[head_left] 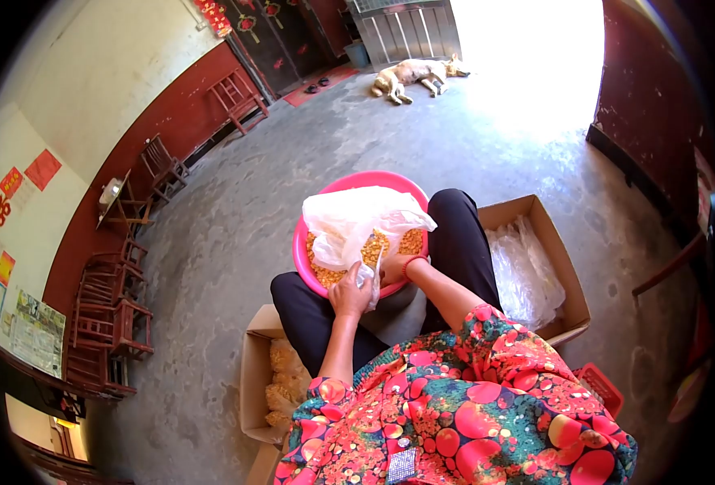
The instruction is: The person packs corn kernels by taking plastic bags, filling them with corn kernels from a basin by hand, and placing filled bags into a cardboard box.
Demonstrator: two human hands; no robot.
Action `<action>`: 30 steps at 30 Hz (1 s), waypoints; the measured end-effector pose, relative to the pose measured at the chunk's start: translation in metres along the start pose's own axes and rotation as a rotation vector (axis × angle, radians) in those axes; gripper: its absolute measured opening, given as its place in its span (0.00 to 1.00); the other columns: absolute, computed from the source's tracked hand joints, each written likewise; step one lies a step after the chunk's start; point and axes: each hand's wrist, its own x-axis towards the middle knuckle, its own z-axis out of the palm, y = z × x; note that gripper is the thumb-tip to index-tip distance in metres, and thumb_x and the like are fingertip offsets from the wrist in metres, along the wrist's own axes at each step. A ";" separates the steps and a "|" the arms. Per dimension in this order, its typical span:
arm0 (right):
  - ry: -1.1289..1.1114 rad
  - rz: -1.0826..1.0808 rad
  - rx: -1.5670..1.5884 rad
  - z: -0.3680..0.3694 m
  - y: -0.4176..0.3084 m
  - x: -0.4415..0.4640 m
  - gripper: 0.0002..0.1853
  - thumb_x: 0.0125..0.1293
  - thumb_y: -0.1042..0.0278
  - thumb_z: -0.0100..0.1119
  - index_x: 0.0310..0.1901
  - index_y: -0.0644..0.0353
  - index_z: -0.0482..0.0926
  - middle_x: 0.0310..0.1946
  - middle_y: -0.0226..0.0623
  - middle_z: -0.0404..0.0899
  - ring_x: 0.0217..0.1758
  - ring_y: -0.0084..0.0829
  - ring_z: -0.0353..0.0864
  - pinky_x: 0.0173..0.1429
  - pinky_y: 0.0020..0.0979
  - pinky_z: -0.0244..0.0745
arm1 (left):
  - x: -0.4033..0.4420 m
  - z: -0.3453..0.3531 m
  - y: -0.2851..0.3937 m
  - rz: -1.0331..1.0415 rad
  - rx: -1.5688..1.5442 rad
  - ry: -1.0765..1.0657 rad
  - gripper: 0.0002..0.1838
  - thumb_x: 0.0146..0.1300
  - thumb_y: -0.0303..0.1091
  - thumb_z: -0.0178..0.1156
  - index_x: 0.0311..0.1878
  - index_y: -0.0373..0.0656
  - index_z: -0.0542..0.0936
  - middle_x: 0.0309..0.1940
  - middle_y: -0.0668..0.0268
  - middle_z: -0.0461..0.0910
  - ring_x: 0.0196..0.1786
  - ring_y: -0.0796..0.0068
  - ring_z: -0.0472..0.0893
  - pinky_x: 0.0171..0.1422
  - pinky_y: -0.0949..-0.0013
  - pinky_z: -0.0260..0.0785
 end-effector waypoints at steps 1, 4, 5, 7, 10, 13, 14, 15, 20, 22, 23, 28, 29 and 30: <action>0.001 -0.004 0.049 0.000 -0.001 0.000 0.18 0.51 0.56 0.53 0.37 0.61 0.80 0.33 0.45 0.80 0.37 0.42 0.78 0.44 0.35 0.71 | 0.000 -0.001 0.001 -0.005 0.010 -0.015 0.23 0.47 0.43 0.55 0.49 0.47 0.75 0.37 0.55 0.79 0.39 0.58 0.78 0.46 0.60 0.67; -0.007 -0.142 -0.180 -0.004 0.000 -0.001 0.18 0.52 0.54 0.53 0.38 0.60 0.80 0.32 0.44 0.80 0.35 0.41 0.78 0.44 0.35 0.70 | 0.000 0.002 -0.002 0.023 -0.016 0.026 0.23 0.47 0.45 0.55 0.49 0.50 0.76 0.35 0.53 0.79 0.38 0.56 0.78 0.46 0.59 0.68; -0.021 -0.130 -0.086 -0.004 0.001 -0.002 0.18 0.52 0.55 0.53 0.38 0.60 0.80 0.31 0.44 0.80 0.34 0.41 0.78 0.43 0.35 0.70 | -0.001 0.003 -0.003 0.022 -0.016 0.025 0.23 0.47 0.45 0.55 0.49 0.50 0.76 0.35 0.53 0.79 0.38 0.56 0.78 0.46 0.59 0.68; -0.036 -0.119 0.007 -0.004 0.003 -0.001 0.18 0.52 0.55 0.53 0.38 0.59 0.80 0.30 0.44 0.80 0.34 0.41 0.78 0.43 0.35 0.70 | 0.000 0.002 -0.002 0.014 -0.013 0.015 0.23 0.47 0.44 0.55 0.49 0.50 0.76 0.35 0.53 0.79 0.38 0.56 0.78 0.46 0.59 0.68; -0.066 -0.087 -0.020 -0.004 0.009 0.005 0.18 0.51 0.55 0.53 0.37 0.60 0.80 0.32 0.44 0.80 0.34 0.41 0.78 0.43 0.35 0.70 | -0.001 0.003 -0.003 0.028 -0.016 0.027 0.23 0.48 0.44 0.55 0.49 0.49 0.76 0.35 0.53 0.79 0.38 0.57 0.78 0.46 0.59 0.68; 0.055 -0.109 0.125 -0.008 0.017 0.006 0.15 0.53 0.57 0.53 0.36 0.59 0.80 0.27 0.41 0.80 0.28 0.35 0.77 0.36 0.31 0.70 | 0.000 0.002 -0.002 0.024 -0.005 0.012 0.23 0.48 0.44 0.55 0.49 0.49 0.76 0.35 0.53 0.79 0.38 0.57 0.78 0.46 0.59 0.68; 0.062 -0.003 0.415 -0.011 0.020 0.004 0.13 0.54 0.59 0.53 0.34 0.59 0.80 0.24 0.37 0.77 0.24 0.30 0.75 0.29 0.28 0.68 | 0.000 0.002 -0.002 0.023 -0.004 0.012 0.23 0.48 0.44 0.55 0.49 0.49 0.76 0.35 0.53 0.79 0.38 0.57 0.78 0.46 0.59 0.68; 0.068 0.105 0.705 -0.017 0.016 -0.003 0.12 0.55 0.60 0.53 0.32 0.59 0.79 0.21 0.33 0.75 0.20 0.25 0.72 0.23 0.26 0.66 | 0.000 0.003 -0.003 0.021 -0.001 0.009 0.23 0.47 0.43 0.55 0.49 0.49 0.76 0.35 0.53 0.79 0.38 0.57 0.78 0.46 0.59 0.68; 0.263 0.144 1.581 -0.030 0.014 -0.019 0.09 0.62 0.66 0.47 0.31 0.60 0.74 0.18 0.28 0.68 0.15 0.21 0.66 0.14 0.21 0.58 | -0.001 0.002 -0.002 0.003 -0.004 0.003 0.23 0.47 0.43 0.55 0.49 0.50 0.76 0.34 0.53 0.79 0.38 0.57 0.78 0.46 0.59 0.68; 0.303 0.165 1.632 -0.028 0.015 -0.016 0.09 0.62 0.66 0.46 0.31 0.60 0.74 0.19 0.28 0.69 0.15 0.21 0.66 0.14 0.21 0.59 | -0.001 -0.001 0.001 -0.004 0.013 -0.001 0.23 0.47 0.43 0.55 0.49 0.50 0.76 0.34 0.53 0.79 0.37 0.56 0.78 0.46 0.59 0.68; 0.342 0.186 1.683 -0.027 0.017 -0.014 0.08 0.62 0.67 0.46 0.32 0.60 0.74 0.19 0.28 0.69 0.15 0.21 0.67 0.14 0.21 0.59 | -0.001 -0.001 0.001 -0.002 0.013 0.000 0.23 0.47 0.43 0.55 0.49 0.50 0.76 0.34 0.53 0.79 0.37 0.56 0.78 0.46 0.59 0.68; 0.362 0.240 1.743 -0.028 0.022 -0.011 0.08 0.61 0.68 0.46 0.35 0.60 0.73 0.21 0.30 0.70 0.20 0.22 0.70 0.20 0.22 0.65 | -0.001 0.001 0.000 -0.005 -0.017 0.006 0.23 0.47 0.43 0.55 0.49 0.50 0.76 0.35 0.53 0.79 0.38 0.57 0.78 0.47 0.59 0.68; 0.379 0.285 1.734 -0.027 0.023 -0.008 0.08 0.61 0.67 0.46 0.37 0.61 0.73 0.23 0.31 0.71 0.23 0.24 0.72 0.23 0.22 0.69 | -0.001 0.001 0.000 -0.006 -0.018 0.006 0.23 0.47 0.43 0.55 0.49 0.50 0.76 0.35 0.53 0.79 0.38 0.57 0.78 0.47 0.59 0.68; 0.378 0.286 1.734 -0.026 0.022 -0.008 0.08 0.61 0.67 0.46 0.37 0.61 0.73 0.23 0.31 0.71 0.23 0.24 0.72 0.23 0.22 0.69 | -0.001 0.001 0.000 -0.011 -0.014 0.001 0.23 0.47 0.44 0.55 0.49 0.50 0.75 0.35 0.54 0.79 0.39 0.57 0.78 0.47 0.59 0.67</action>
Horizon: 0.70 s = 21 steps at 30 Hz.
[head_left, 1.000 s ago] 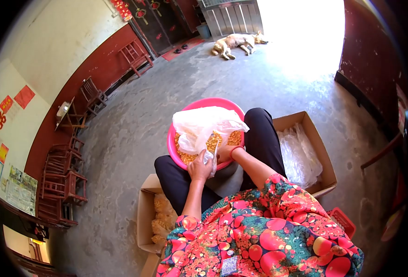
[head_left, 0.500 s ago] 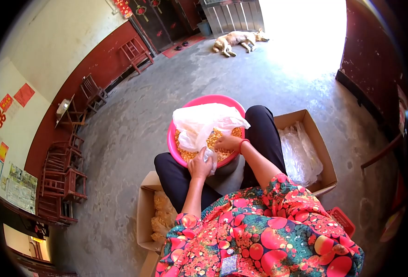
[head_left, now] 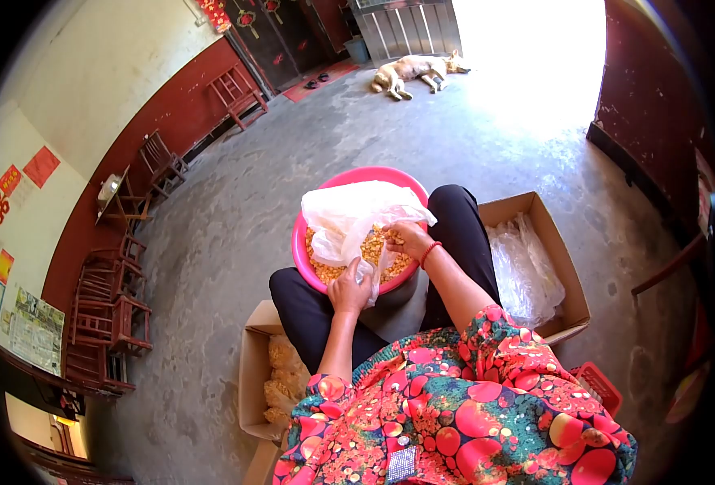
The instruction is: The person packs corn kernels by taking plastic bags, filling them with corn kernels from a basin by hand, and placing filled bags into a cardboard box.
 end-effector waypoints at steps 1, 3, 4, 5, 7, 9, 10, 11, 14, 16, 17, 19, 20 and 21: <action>0.016 -0.018 0.095 0.001 0.001 -0.001 0.09 0.61 0.66 0.47 0.38 0.61 0.72 0.26 0.34 0.73 0.26 0.26 0.73 0.26 0.25 0.71 | 0.000 0.000 0.000 -0.005 0.004 -0.004 0.24 0.47 0.44 0.55 0.50 0.50 0.75 0.35 0.54 0.79 0.39 0.57 0.78 0.47 0.59 0.67; 0.032 -0.037 0.191 0.001 0.002 0.001 0.10 0.60 0.66 0.48 0.40 0.61 0.72 0.30 0.36 0.74 0.29 0.28 0.75 0.29 0.27 0.73 | 0.000 0.000 0.000 -0.004 0.006 -0.006 0.24 0.47 0.44 0.55 0.50 0.50 0.75 0.35 0.54 0.79 0.39 0.57 0.78 0.47 0.59 0.67; 0.015 -0.034 0.205 0.000 0.002 0.003 0.11 0.60 0.65 0.49 0.41 0.61 0.72 0.33 0.38 0.74 0.31 0.29 0.76 0.30 0.29 0.74 | 0.000 0.000 0.000 -0.003 0.007 -0.007 0.24 0.47 0.44 0.55 0.50 0.50 0.75 0.35 0.54 0.79 0.39 0.57 0.78 0.48 0.59 0.67; -0.002 -0.032 0.220 -0.001 0.003 0.005 0.12 0.59 0.65 0.50 0.43 0.62 0.71 0.36 0.39 0.74 0.33 0.30 0.76 0.31 0.31 0.75 | 0.000 0.000 0.000 -0.002 0.007 -0.008 0.24 0.47 0.44 0.55 0.50 0.50 0.75 0.35 0.54 0.79 0.39 0.57 0.78 0.48 0.59 0.67; -0.105 -0.084 0.172 0.000 0.006 0.011 0.13 0.59 0.64 0.51 0.43 0.61 0.71 0.36 0.38 0.74 0.34 0.29 0.76 0.32 0.31 0.74 | 0.001 0.000 -0.001 0.005 0.010 -0.005 0.23 0.47 0.44 0.56 0.50 0.50 0.75 0.35 0.54 0.79 0.39 0.57 0.78 0.47 0.59 0.67; -0.208 -0.135 0.122 0.001 0.010 0.013 0.14 0.58 0.63 0.52 0.43 0.60 0.72 0.37 0.37 0.74 0.34 0.28 0.76 0.34 0.30 0.74 | 0.000 0.000 0.000 0.003 0.006 -0.005 0.23 0.47 0.44 0.56 0.49 0.50 0.75 0.35 0.53 0.79 0.39 0.57 0.78 0.47 0.60 0.67; -0.207 -0.193 0.070 0.001 0.013 0.012 0.14 0.58 0.61 0.52 0.43 0.59 0.72 0.37 0.36 0.74 0.33 0.27 0.75 0.35 0.28 0.72 | 0.000 0.000 0.000 -0.001 0.003 -0.006 0.23 0.47 0.44 0.56 0.49 0.50 0.76 0.35 0.53 0.79 0.39 0.57 0.78 0.47 0.60 0.67; -0.206 -0.250 0.017 0.001 0.015 0.011 0.14 0.58 0.59 0.52 0.42 0.58 0.73 0.37 0.35 0.74 0.32 0.25 0.75 0.36 0.25 0.71 | 0.000 -0.001 0.001 -0.001 0.002 -0.005 0.23 0.47 0.44 0.56 0.49 0.50 0.76 0.35 0.53 0.79 0.39 0.57 0.78 0.47 0.60 0.67; -0.146 -0.243 0.018 0.007 0.006 -0.008 0.13 0.59 0.57 0.50 0.40 0.56 0.75 0.34 0.31 0.74 0.29 0.23 0.72 0.35 0.22 0.67 | 0.000 -0.001 0.001 -0.013 0.001 -0.015 0.23 0.47 0.44 0.56 0.49 0.50 0.76 0.35 0.53 0.79 0.39 0.57 0.78 0.47 0.60 0.67; -0.113 -0.224 0.036 0.005 0.007 -0.006 0.13 0.60 0.58 0.49 0.38 0.56 0.76 0.31 0.30 0.75 0.27 0.22 0.72 0.33 0.21 0.66 | 0.000 -0.001 0.001 -0.004 -0.002 -0.001 0.23 0.47 0.44 0.56 0.49 0.50 0.76 0.35 0.53 0.79 0.39 0.57 0.78 0.47 0.60 0.67; -0.077 -0.205 0.055 0.003 0.006 -0.005 0.13 0.60 0.58 0.47 0.36 0.57 0.77 0.27 0.29 0.75 0.25 0.22 0.71 0.31 0.21 0.65 | 0.000 -0.001 0.000 -0.005 -0.002 -0.003 0.23 0.47 0.44 0.56 0.49 0.50 0.76 0.35 0.53 0.79 0.39 0.57 0.78 0.47 0.60 0.67; -0.070 -0.228 -0.041 -0.002 0.008 0.000 0.12 0.60 0.59 0.48 0.34 0.58 0.77 0.24 0.28 0.74 0.23 0.22 0.71 0.29 0.22 0.65 | 0.000 -0.001 0.001 -0.007 0.008 -0.011 0.23 0.47 0.44 0.56 0.49 0.50 0.76 0.35 0.53 0.79 0.39 0.57 0.78 0.47 0.60 0.67; -0.064 -0.252 -0.138 -0.004 0.008 0.002 0.12 0.59 0.60 0.48 0.32 0.59 0.77 0.21 0.28 0.74 0.21 0.22 0.71 0.27 0.22 0.65 | 0.000 -0.001 0.001 -0.007 0.008 -0.011 0.23 0.47 0.44 0.56 0.49 0.50 0.76 0.35 0.53 0.79 0.39 0.57 0.78 0.47 0.60 0.67; -0.065 -0.252 -0.138 -0.002 0.008 0.000 0.12 0.59 0.60 0.48 0.32 0.59 0.77 0.21 0.28 0.74 0.21 0.22 0.71 0.27 0.22 0.65 | 0.000 -0.001 0.001 0.000 0.009 -0.001 0.23 0.47 0.44 0.56 0.49 0.51 0.76 0.34 0.53 0.79 0.38 0.57 0.78 0.47 0.60 0.68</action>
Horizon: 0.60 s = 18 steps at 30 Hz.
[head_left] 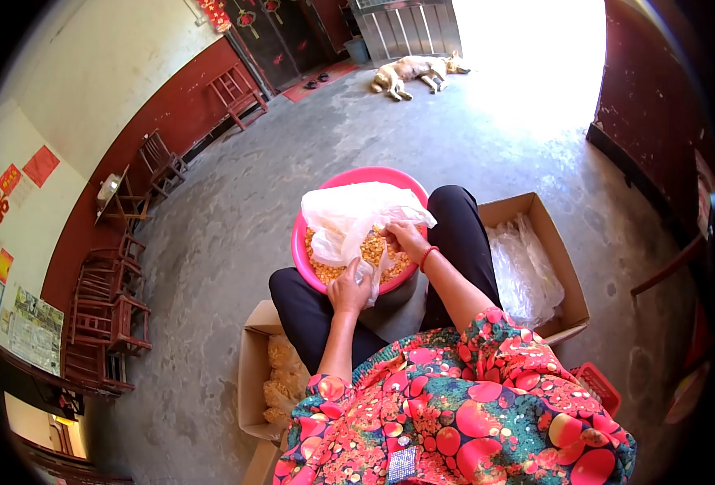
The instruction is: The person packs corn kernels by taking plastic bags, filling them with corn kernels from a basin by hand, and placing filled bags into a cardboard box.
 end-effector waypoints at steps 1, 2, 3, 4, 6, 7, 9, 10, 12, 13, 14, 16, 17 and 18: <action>0.053 -0.064 -0.209 0.003 0.000 -0.002 0.11 0.57 0.62 0.50 0.30 0.61 0.77 0.20 0.31 0.74 0.20 0.24 0.71 0.26 0.26 0.66 | 0.000 0.000 0.000 0.006 0.002 0.010 0.23 0.47 0.44 0.56 0.49 0.51 0.76 0.34 0.53 0.79 0.38 0.57 0.78 0.47 0.59 0.68; 0.106 -0.128 -0.417 0.006 0.001 -0.004 0.11 0.56 0.63 0.51 0.29 0.62 0.77 0.18 0.34 0.74 0.20 0.25 0.72 0.25 0.29 0.68 | 0.000 0.000 0.000 0.006 0.004 0.010 0.23 0.47 0.44 0.56 0.49 0.51 0.76 0.34 0.53 0.79 0.38 0.57 0.78 0.47 0.59 0.68; 0.176 -0.454 -0.692 0.015 0.006 -0.003 0.08 0.53 0.68 0.51 0.28 0.65 0.76 0.21 0.43 0.76 0.23 0.34 0.77 0.28 0.38 0.69 | 0.000 -0.001 -0.001 0.006 0.001 0.009 0.23 0.47 0.44 0.56 0.49 0.51 0.76 0.33 0.53 0.79 0.38 0.56 0.78 0.46 0.59 0.68; 0.176 -0.453 -0.691 0.017 0.009 -0.005 0.08 0.53 0.68 0.51 0.28 0.65 0.76 0.21 0.43 0.76 0.23 0.34 0.77 0.28 0.38 0.69 | 0.000 -0.001 -0.001 0.006 -0.002 0.007 0.23 0.47 0.44 0.56 0.49 0.51 0.76 0.33 0.54 0.79 0.37 0.56 0.78 0.46 0.59 0.68; 0.197 -0.482 -1.154 0.021 0.009 -0.012 0.07 0.52 0.71 0.50 0.30 0.64 0.76 0.25 0.49 0.77 0.30 0.43 0.78 0.34 0.41 0.71 | 0.000 -0.001 0.000 0.006 -0.001 0.009 0.23 0.47 0.44 0.56 0.49 0.51 0.76 0.33 0.54 0.79 0.37 0.56 0.78 0.46 0.59 0.68; 0.205 -0.469 -1.221 0.021 0.011 -0.012 0.07 0.52 0.72 0.48 0.31 0.62 0.76 0.27 0.47 0.78 0.34 0.47 0.78 0.37 0.41 0.73 | 0.000 0.000 0.000 0.005 -0.002 0.016 0.23 0.47 0.44 0.56 0.49 0.51 0.76 0.33 0.54 0.79 0.37 0.56 0.78 0.45 0.59 0.69; 0.238 -0.447 -1.284 0.022 0.006 -0.019 0.07 0.51 0.72 0.49 0.30 0.62 0.76 0.28 0.49 0.77 0.33 0.47 0.78 0.36 0.41 0.73 | 0.001 0.001 -0.001 0.004 -0.005 0.010 0.23 0.47 0.44 0.57 0.49 0.51 0.76 0.33 0.53 0.79 0.37 0.56 0.78 0.45 0.59 0.68; 0.271 -0.429 -1.344 0.024 0.002 -0.024 0.07 0.50 0.72 0.49 0.30 0.63 0.76 0.28 0.51 0.77 0.33 0.48 0.78 0.36 0.42 0.72 | 0.000 0.001 -0.002 0.006 -0.006 0.007 0.23 0.47 0.44 0.57 0.49 0.51 0.76 0.33 0.53 0.79 0.37 0.56 0.78 0.46 0.59 0.68; 0.258 -0.414 -1.366 0.024 -0.006 -0.030 0.08 0.49 0.72 0.49 0.31 0.62 0.76 0.29 0.51 0.77 0.33 0.48 0.78 0.36 0.42 0.73 | 0.000 0.002 -0.003 0.014 -0.010 0.014 0.23 0.47 0.44 0.57 0.49 0.50 0.76 0.34 0.53 0.79 0.37 0.56 0.78 0.46 0.59 0.68; 0.246 -0.400 -1.387 0.023 -0.008 -0.031 0.09 0.49 0.72 0.49 0.33 0.62 0.76 0.29 0.50 0.77 0.34 0.48 0.78 0.37 0.42 0.73 | 0.000 0.002 -0.003 0.023 -0.014 0.021 0.23 0.47 0.45 0.57 0.49 0.50 0.76 0.34 0.53 0.79 0.37 0.56 0.78 0.46 0.59 0.68; 0.247 -0.400 -1.388 0.022 -0.008 -0.030 0.09 0.49 0.72 0.49 0.33 0.62 0.76 0.29 0.50 0.77 0.34 0.48 0.78 0.37 0.42 0.73 | 0.000 0.003 -0.003 0.024 -0.015 0.020 0.23 0.47 0.45 0.57 0.49 0.50 0.76 0.34 0.53 0.79 0.37 0.56 0.78 0.46 0.59 0.68; 0.208 -0.309 -1.500 0.019 -0.003 -0.022 0.09 0.48 0.71 0.50 0.32 0.61 0.77 0.29 0.49 0.78 0.34 0.46 0.79 0.38 0.41 0.73 | 0.000 0.003 -0.003 0.019 -0.012 0.009 0.23 0.47 0.45 0.57 0.49 0.50 0.75 0.35 0.54 0.79 0.38 0.57 0.78 0.47 0.59 0.68; 0.208 -0.309 -1.499 0.017 -0.001 -0.018 0.09 0.48 0.71 0.50 0.32 0.61 0.77 0.29 0.49 0.78 0.34 0.46 0.79 0.38 0.41 0.73 | 0.000 0.002 -0.004 0.019 -0.011 0.009 0.23 0.47 0.45 0.57 0.49 0.50 0.75 0.35 0.54 0.79 0.38 0.57 0.78 0.47 0.59 0.68; 0.182 -0.271 -1.512 0.016 -0.001 -0.015 0.08 0.48 0.71 0.52 0.30 0.61 0.79 0.30 0.48 0.78 0.35 0.44 0.79 0.38 0.39 0.74 | 0.000 0.002 -0.003 0.017 -0.008 0.008 0.23 0.48 0.45 0.57 0.49 0.51 0.75 0.35 0.54 0.79 0.38 0.57 0.78 0.47 0.59 0.67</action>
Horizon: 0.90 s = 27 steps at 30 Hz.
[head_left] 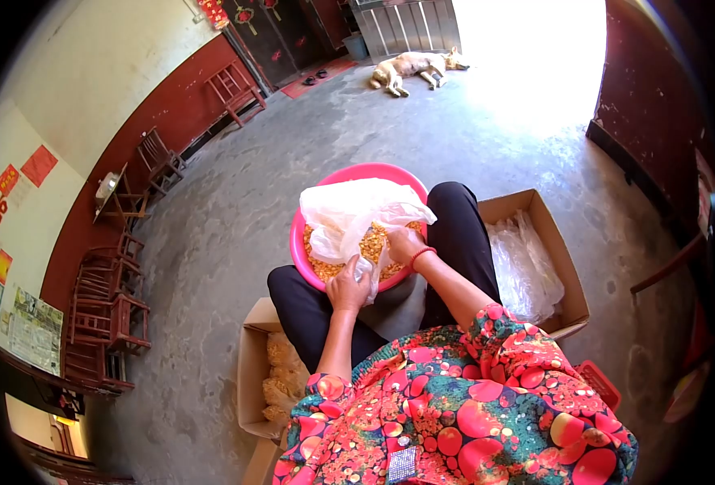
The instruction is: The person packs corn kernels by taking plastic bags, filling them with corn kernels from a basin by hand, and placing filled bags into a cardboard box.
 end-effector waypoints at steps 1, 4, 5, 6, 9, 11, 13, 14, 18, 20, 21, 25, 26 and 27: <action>-0.042 0.009 -0.009 0.001 0.002 0.003 0.08 0.48 0.70 0.54 0.29 0.61 0.80 0.31 0.48 0.79 0.36 0.43 0.80 0.38 0.38 0.75 | 0.000 0.000 0.000 -0.002 0.003 -0.001 0.23 0.48 0.45 0.57 0.49 0.51 0.75 0.35 0.54 0.79 0.39 0.57 0.78 0.47 0.59 0.67; -0.035 0.100 0.050 0.001 0.006 0.010 0.08 0.48 0.70 0.53 0.27 0.63 0.80 0.30 0.48 0.79 0.34 0.42 0.80 0.37 0.36 0.75 | 0.000 -0.001 0.002 -0.011 0.003 -0.014 0.23 0.48 0.45 0.57 0.49 0.51 0.75 0.35 0.54 0.79 0.39 0.57 0.78 0.48 0.60 0.67; -0.034 0.100 0.049 0.000 0.009 0.011 0.08 0.48 0.70 0.53 0.27 0.63 0.80 0.30 0.48 0.79 0.34 0.42 0.80 0.37 0.36 0.75 | 0.000 -0.001 0.002 -0.010 0.002 -0.013 0.23 0.48 0.45 0.57 0.49 0.51 0.75 0.35 0.54 0.79 0.39 0.57 0.78 0.48 0.60 0.67; 0.029 0.039 0.265 0.000 0.016 0.011 0.08 0.49 0.70 0.53 0.27 0.64 0.80 0.28 0.48 0.79 0.32 0.40 0.80 0.37 0.34 0.75 | 0.000 -0.001 0.002 -0.015 0.012 -0.019 0.23 0.48 0.45 0.57 0.49 0.51 0.75 0.35 0.54 0.79 0.39 0.57 0.78 0.48 0.60 0.67; 0.038 0.024 0.895 -0.001 0.024 0.014 0.10 0.53 0.72 0.54 0.38 0.63 0.79 0.30 0.34 0.78 0.32 0.22 0.76 0.35 0.24 0.72 | 0.000 -0.003 0.003 -0.020 0.007 -0.023 0.23 0.48 0.45 0.57 0.49 0.51 0.75 0.35 0.54 0.79 0.39 0.58 0.78 0.47 0.60 0.67; 0.008 0.046 1.085 -0.005 0.019 0.011 0.12 0.55 0.73 0.53 0.42 0.63 0.77 0.33 0.32 0.77 0.35 0.21 0.76 0.35 0.22 0.72 | -0.001 -0.003 0.004 -0.022 -0.008 -0.020 0.23 0.48 0.45 0.56 0.49 0.50 0.76 0.34 0.54 0.79 0.38 0.58 0.78 0.47 0.60 0.67; 0.060 -0.005 1.269 0.003 0.015 0.010 0.15 0.54 0.75 0.50 0.45 0.62 0.76 0.36 0.34 0.76 0.35 0.24 0.75 0.35 0.23 0.73 | 0.000 -0.002 0.003 -0.010 -0.008 -0.015 0.23 0.48 0.44 0.56 0.49 0.50 0.76 0.34 0.54 0.79 0.38 0.58 0.78 0.47 0.60 0.67; 0.060 -0.006 1.268 0.005 0.014 0.010 0.15 0.54 0.75 0.50 0.45 0.62 0.76 0.36 0.34 0.76 0.35 0.24 0.75 0.35 0.23 0.73 | 0.000 -0.002 0.002 -0.010 -0.008 -0.014 0.23 0.48 0.44 0.56 0.49 0.50 0.76 0.34 0.54 0.79 0.38 0.58 0.78 0.47 0.60 0.67; 0.297 0.121 1.191 0.013 0.014 0.013 0.09 0.54 0.78 0.47 0.38 0.65 0.73 0.30 0.36 0.73 0.31 0.24 0.75 0.28 0.26 0.75 | 0.000 -0.002 0.002 -0.004 -0.006 -0.020 0.23 0.47 0.44 0.57 0.49 0.49 0.76 0.35 0.53 0.79 0.39 0.57 0.78 0.47 0.59 0.67; 0.317 0.336 1.208 0.011 0.010 0.012 0.07 0.52 0.81 0.45 0.34 0.63 0.71 0.26 0.35 0.71 0.26 0.27 0.75 0.25 0.26 0.74 | 0.001 0.000 0.001 -0.004 0.000 -0.015 0.23 0.47 0.44 0.57 0.49 0.49 0.76 0.35 0.53 0.79 0.39 0.57 0.78 0.47 0.59 0.67; 0.387 0.312 1.110 0.013 0.009 0.013 0.05 0.50 0.82 0.47 0.29 0.64 0.71 0.24 0.37 0.74 0.23 0.33 0.77 0.25 0.31 0.74 | 0.001 0.000 0.000 0.007 -0.001 -0.001 0.24 0.47 0.44 0.57 0.49 0.49 0.76 0.35 0.53 0.79 0.39 0.57 0.78 0.47 0.59 0.67; 0.175 -0.021 0.320 0.015 0.011 0.006 0.04 0.46 0.77 0.54 0.25 0.61 0.78 0.28 0.44 0.79 0.30 0.40 0.80 0.33 0.39 0.74 | 0.000 0.000 0.001 0.003 0.000 -0.009 0.24 0.47 0.44 0.57 0.49 0.48 0.75 0.36 0.53 0.79 0.39 0.57 0.78 0.48 0.60 0.67; 0.175 -0.019 0.320 0.014 0.008 0.005 0.04 0.46 0.77 0.54 0.25 0.61 0.78 0.28 0.44 0.79 0.30 0.40 0.80 0.33 0.39 0.74 | 0.000 -0.001 0.001 0.004 0.001 -0.010 0.24 0.47 0.44 0.57 0.49 0.48 0.75 0.36 0.53 0.79 0.39 0.57 0.78 0.48 0.60 0.67; -0.009 -0.035 0.053 0.013 0.002 0.006 0.06 0.46 0.75 0.56 0.28 0.59 0.80 0.29 0.42 0.80 0.32 0.40 0.80 0.35 0.38 0.74 | 0.000 -0.001 0.002 0.002 0.002 -0.010 0.24 0.47 0.44 0.57 0.49 0.48 0.75 0.36 0.53 0.79 0.39 0.57 0.78 0.47 0.60 0.67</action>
